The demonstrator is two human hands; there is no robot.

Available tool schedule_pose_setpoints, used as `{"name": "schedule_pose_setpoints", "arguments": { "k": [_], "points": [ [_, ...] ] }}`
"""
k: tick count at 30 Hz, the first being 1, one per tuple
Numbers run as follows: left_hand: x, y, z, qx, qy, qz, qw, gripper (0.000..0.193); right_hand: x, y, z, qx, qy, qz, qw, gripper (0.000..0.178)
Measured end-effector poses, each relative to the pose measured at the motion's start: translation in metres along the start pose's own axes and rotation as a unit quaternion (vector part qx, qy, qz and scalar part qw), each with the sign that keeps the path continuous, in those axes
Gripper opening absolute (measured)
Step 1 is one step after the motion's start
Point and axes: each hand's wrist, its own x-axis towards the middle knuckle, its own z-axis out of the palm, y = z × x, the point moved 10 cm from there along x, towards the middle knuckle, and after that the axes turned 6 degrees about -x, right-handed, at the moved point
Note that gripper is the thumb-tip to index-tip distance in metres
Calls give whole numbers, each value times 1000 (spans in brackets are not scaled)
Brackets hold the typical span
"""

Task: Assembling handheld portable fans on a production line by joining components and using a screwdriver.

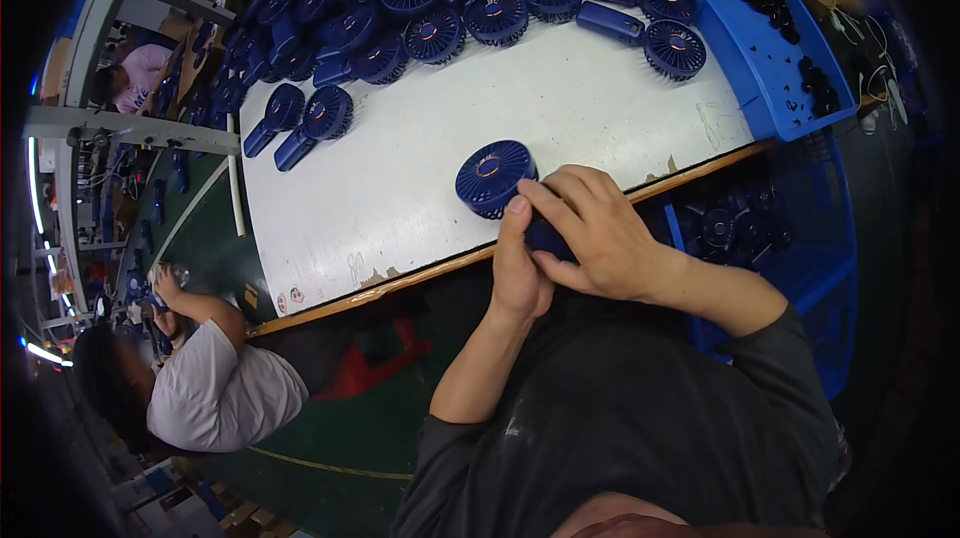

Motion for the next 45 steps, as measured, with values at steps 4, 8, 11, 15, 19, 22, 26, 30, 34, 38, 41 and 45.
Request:
{"name": "schedule_pose_setpoints", "arguments": {
  "k": [4,8,11,15,19,22,26,30,34,38,41,45],
  "points": [
    [14,-3,14,18,-27,-45,998,49,1,11,-17,21,72,40,996,61],
    [4,-6,26,31,-56,-72,995,64,8,14,-22,69,38,6,997,45],
    [5,-17,19,16,-115,-104,988,75,7,20,-23,97,56,-13,994,43],
    [0,-18,15,-3,-130,-96,987,73,14,18,-29,118,38,-50,991,39],
    [-1,-9,20,5,-49,-93,994,71,11,16,-17,97,4,-36,995,41],
    [0,-9,22,-45,-63,-82,994,63,4,18,-8,89,-23,3,996,45],
    [-1,-12,8,-111,25,-45,992,47,-4,15,-5,73,-28,24,997,54],
    [-6,-17,12,-119,-9,-74,990,42,-13,12,-6,30,22,50,998,65],
    [-4,8,37,450,-132,117,876,61,-40,35,21,231,42,155,960,66],
    [-9,74,85,659,-171,319,659,84,-96,64,34,449,-54,268,851,53],
    [38,183,13,735,5,403,545,64,-156,99,-20,387,143,314,855,56],
    [72,311,-153,822,182,339,421,60,-296,176,-40,209,260,459,823,52]
  ]
}}
